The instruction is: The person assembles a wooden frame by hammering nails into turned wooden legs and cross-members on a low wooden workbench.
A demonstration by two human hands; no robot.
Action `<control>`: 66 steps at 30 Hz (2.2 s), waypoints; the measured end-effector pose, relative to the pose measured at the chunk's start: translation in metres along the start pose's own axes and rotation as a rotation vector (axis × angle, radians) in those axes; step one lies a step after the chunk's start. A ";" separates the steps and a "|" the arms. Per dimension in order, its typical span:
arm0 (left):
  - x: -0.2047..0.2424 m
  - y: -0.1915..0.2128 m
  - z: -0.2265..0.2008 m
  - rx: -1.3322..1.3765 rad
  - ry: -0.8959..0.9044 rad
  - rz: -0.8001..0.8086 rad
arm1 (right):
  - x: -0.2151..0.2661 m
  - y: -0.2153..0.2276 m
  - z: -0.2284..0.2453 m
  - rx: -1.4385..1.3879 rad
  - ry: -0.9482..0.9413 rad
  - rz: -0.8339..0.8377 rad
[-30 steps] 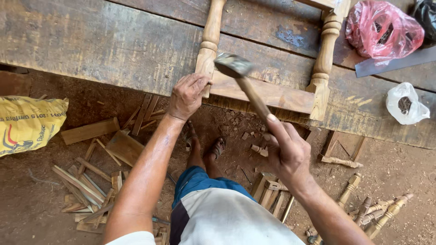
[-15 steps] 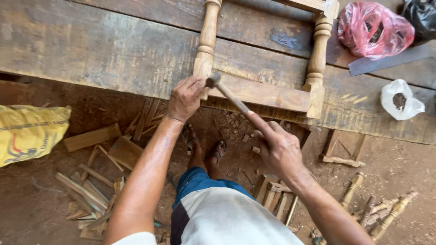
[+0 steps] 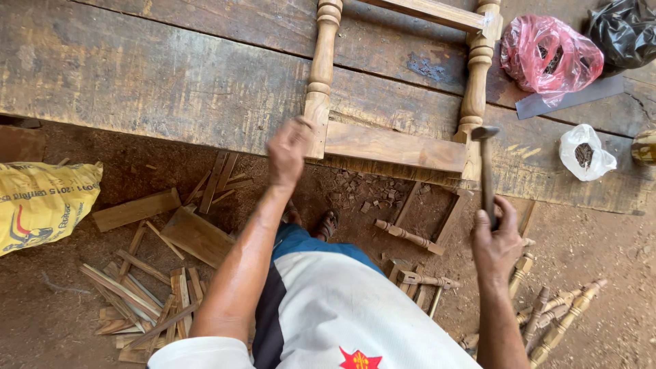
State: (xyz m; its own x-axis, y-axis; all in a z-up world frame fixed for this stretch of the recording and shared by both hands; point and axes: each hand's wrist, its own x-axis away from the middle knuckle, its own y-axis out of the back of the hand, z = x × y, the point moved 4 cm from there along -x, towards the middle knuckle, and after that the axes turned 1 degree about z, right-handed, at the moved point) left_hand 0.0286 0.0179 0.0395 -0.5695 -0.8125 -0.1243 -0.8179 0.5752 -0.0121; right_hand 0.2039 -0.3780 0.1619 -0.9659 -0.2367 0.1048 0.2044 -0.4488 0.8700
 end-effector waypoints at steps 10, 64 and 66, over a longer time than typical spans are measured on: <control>-0.053 0.022 -0.066 0.003 0.065 0.163 | -0.077 -0.006 -0.109 0.226 0.038 -0.118; -0.252 -0.013 -0.205 -0.518 -0.420 0.064 | -0.146 -0.091 0.161 -0.908 0.017 0.012; -0.228 -0.026 -0.204 -0.424 -0.413 0.208 | -0.123 -0.122 0.156 -0.909 -0.143 -0.008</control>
State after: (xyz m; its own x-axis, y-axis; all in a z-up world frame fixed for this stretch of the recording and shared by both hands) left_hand 0.1631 0.1683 0.2706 -0.7114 -0.5352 -0.4555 -0.7025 0.5609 0.4381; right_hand 0.2734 -0.1599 0.1175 -0.9660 -0.1491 0.2113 0.1854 -0.9689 0.1641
